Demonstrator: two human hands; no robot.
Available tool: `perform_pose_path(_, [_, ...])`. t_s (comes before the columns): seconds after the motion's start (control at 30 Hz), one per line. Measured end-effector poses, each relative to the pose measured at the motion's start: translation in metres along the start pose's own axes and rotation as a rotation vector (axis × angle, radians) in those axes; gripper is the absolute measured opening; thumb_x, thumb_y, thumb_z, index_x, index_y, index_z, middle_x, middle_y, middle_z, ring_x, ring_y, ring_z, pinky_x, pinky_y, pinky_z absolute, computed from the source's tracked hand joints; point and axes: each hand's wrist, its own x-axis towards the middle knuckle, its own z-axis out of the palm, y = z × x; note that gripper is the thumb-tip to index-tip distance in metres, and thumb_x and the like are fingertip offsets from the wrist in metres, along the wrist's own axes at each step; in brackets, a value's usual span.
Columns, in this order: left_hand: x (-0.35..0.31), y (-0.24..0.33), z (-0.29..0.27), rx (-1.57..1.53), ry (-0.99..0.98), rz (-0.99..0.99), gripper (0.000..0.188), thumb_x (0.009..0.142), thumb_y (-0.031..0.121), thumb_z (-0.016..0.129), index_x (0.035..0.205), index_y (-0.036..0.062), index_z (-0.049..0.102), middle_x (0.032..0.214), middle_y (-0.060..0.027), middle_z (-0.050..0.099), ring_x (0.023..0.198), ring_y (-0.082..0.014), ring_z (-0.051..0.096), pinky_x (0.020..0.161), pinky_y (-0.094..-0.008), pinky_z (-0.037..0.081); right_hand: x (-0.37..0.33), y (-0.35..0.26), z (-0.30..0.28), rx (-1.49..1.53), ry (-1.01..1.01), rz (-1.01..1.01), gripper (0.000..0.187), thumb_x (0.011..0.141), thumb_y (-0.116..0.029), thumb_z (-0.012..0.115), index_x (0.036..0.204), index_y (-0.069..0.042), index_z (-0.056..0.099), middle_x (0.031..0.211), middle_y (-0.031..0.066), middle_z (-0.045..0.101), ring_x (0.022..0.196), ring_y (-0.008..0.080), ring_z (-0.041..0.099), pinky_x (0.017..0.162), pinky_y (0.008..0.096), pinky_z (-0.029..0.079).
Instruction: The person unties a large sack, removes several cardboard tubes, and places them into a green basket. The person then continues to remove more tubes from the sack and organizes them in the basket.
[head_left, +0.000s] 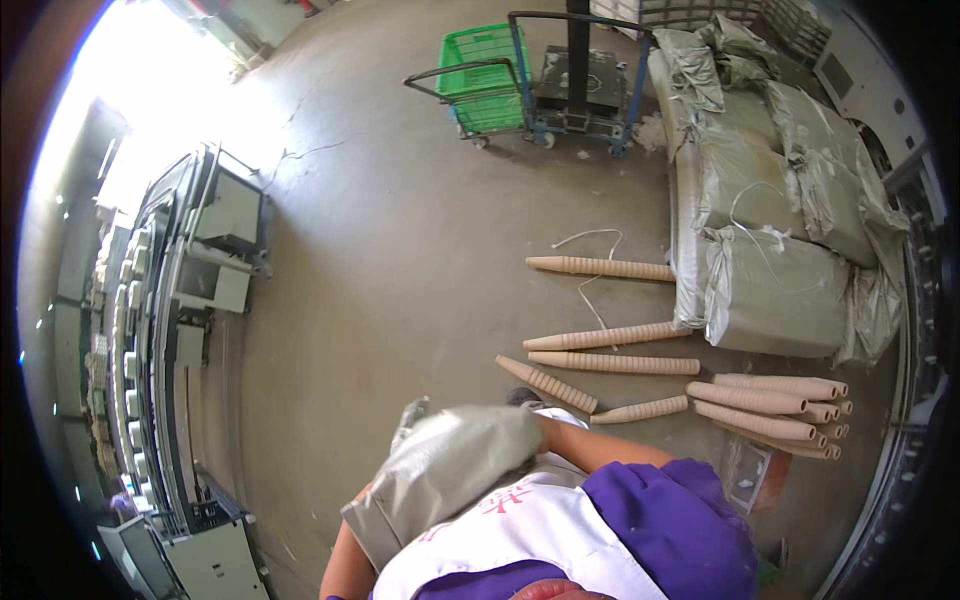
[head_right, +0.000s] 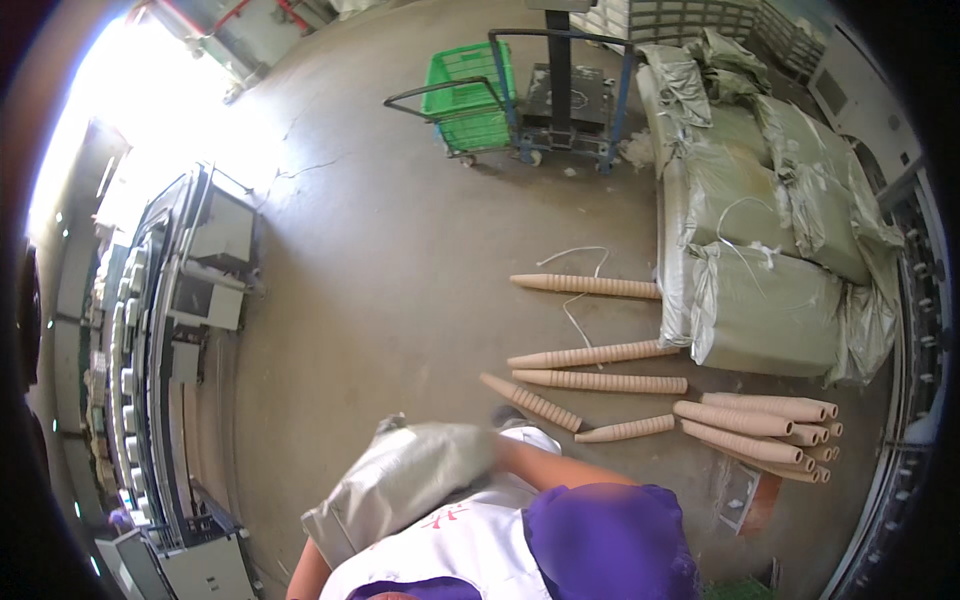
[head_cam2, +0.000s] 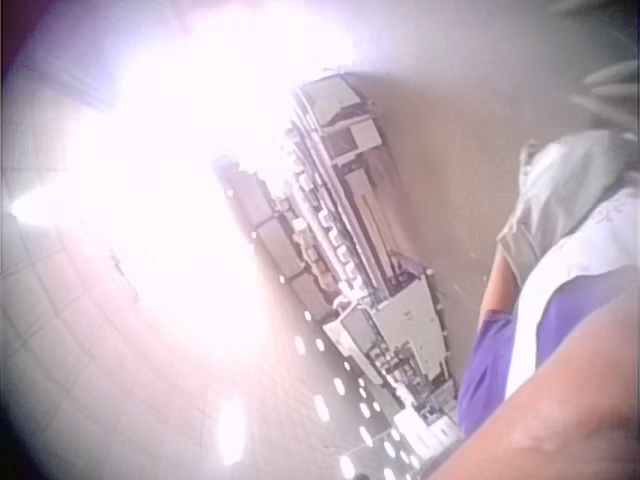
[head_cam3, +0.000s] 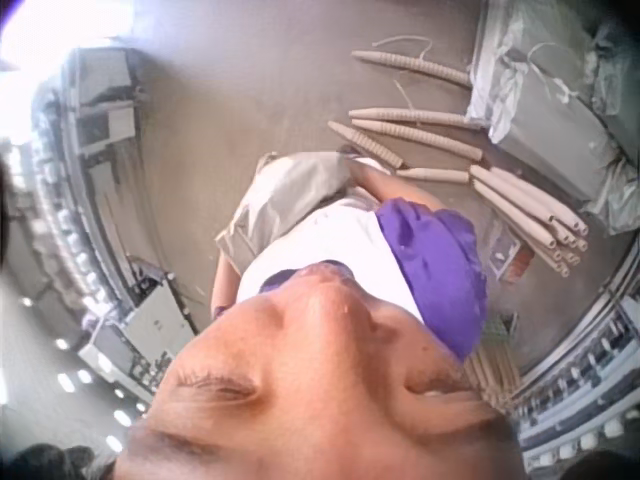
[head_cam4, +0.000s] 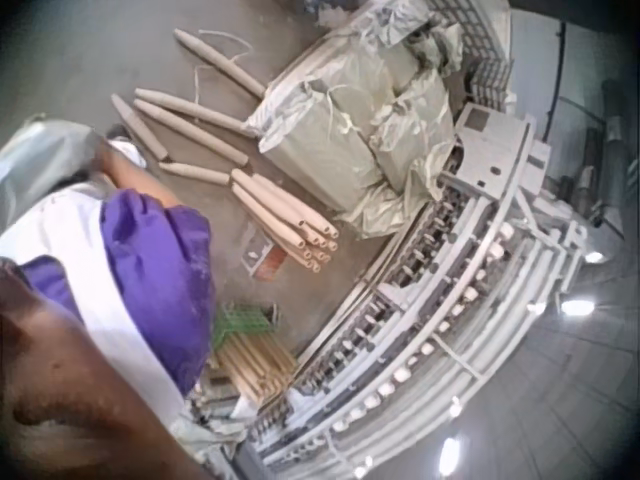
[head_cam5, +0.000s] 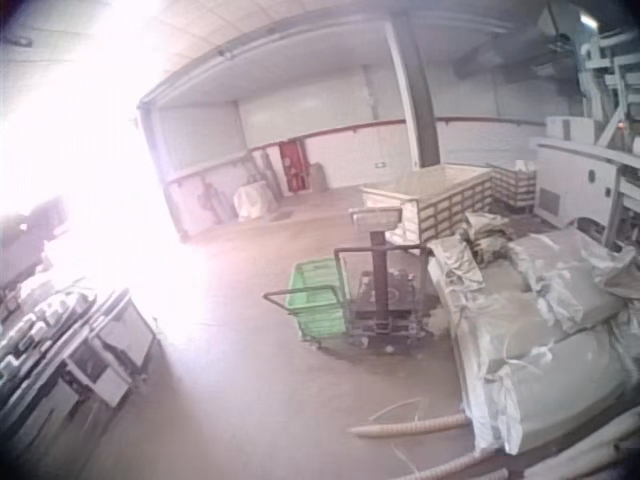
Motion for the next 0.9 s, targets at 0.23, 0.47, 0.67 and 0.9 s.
perform_pose_path(0.23, [0.058,0.099,-0.094,0.088,-0.007,-0.001,0.048,0.082,0.023,0.060,0.124,0.0015,0.047,0.117,-0.0154,0.057,0.105,-0.0266,0.056,0.093,-0.0372,0.041,0.037,-0.133,-0.043,0.670,0.007,-0.304,0.069,0.092,-0.056,0.029,0.140,-0.006,0.030,0.133,0.0108,0.043,0.118,0.0212,0.045,0.100,0.0369,0.034])
perform_pose_path(0.47, [0.186,0.279,-0.137,0.448,-0.293,0.373,0.048,0.082,0.023,0.060,0.124,0.0017,0.047,0.117,-0.0150,0.057,0.105,-0.0260,0.055,0.093,-0.0370,0.041,0.042,-0.149,-0.075,-0.290,0.955,-0.481,0.075,0.087,-0.059,0.043,0.141,-0.009,0.029,0.119,0.0121,0.054,0.104,0.0175,0.054,0.089,0.0312,0.041])
perform_pose_path(0.67, [0.217,0.468,-0.244,0.583,-0.262,0.678,0.048,0.083,0.024,0.060,0.124,0.0019,0.047,0.117,-0.0147,0.057,0.106,-0.0255,0.055,0.093,-0.0367,0.041,0.095,-0.117,-0.046,0.206,1.351,-0.528,0.054,0.093,-0.040,0.046,0.137,-0.010,0.035,0.113,0.0125,0.059,0.100,0.0204,0.058,0.089,0.0329,0.042])
perform_pose_path(0.9, [0.196,0.589,-0.224,0.494,-0.415,1.019,0.048,0.083,0.024,0.060,0.124,0.0021,0.047,0.117,-0.0144,0.057,0.107,-0.0248,0.055,0.093,-0.0364,0.041,0.224,-0.198,-0.029,0.087,1.041,-0.656,0.094,0.081,-0.036,0.067,0.145,-0.018,0.000,0.148,0.0130,0.017,0.131,0.0282,0.027,0.095,0.0363,0.037])
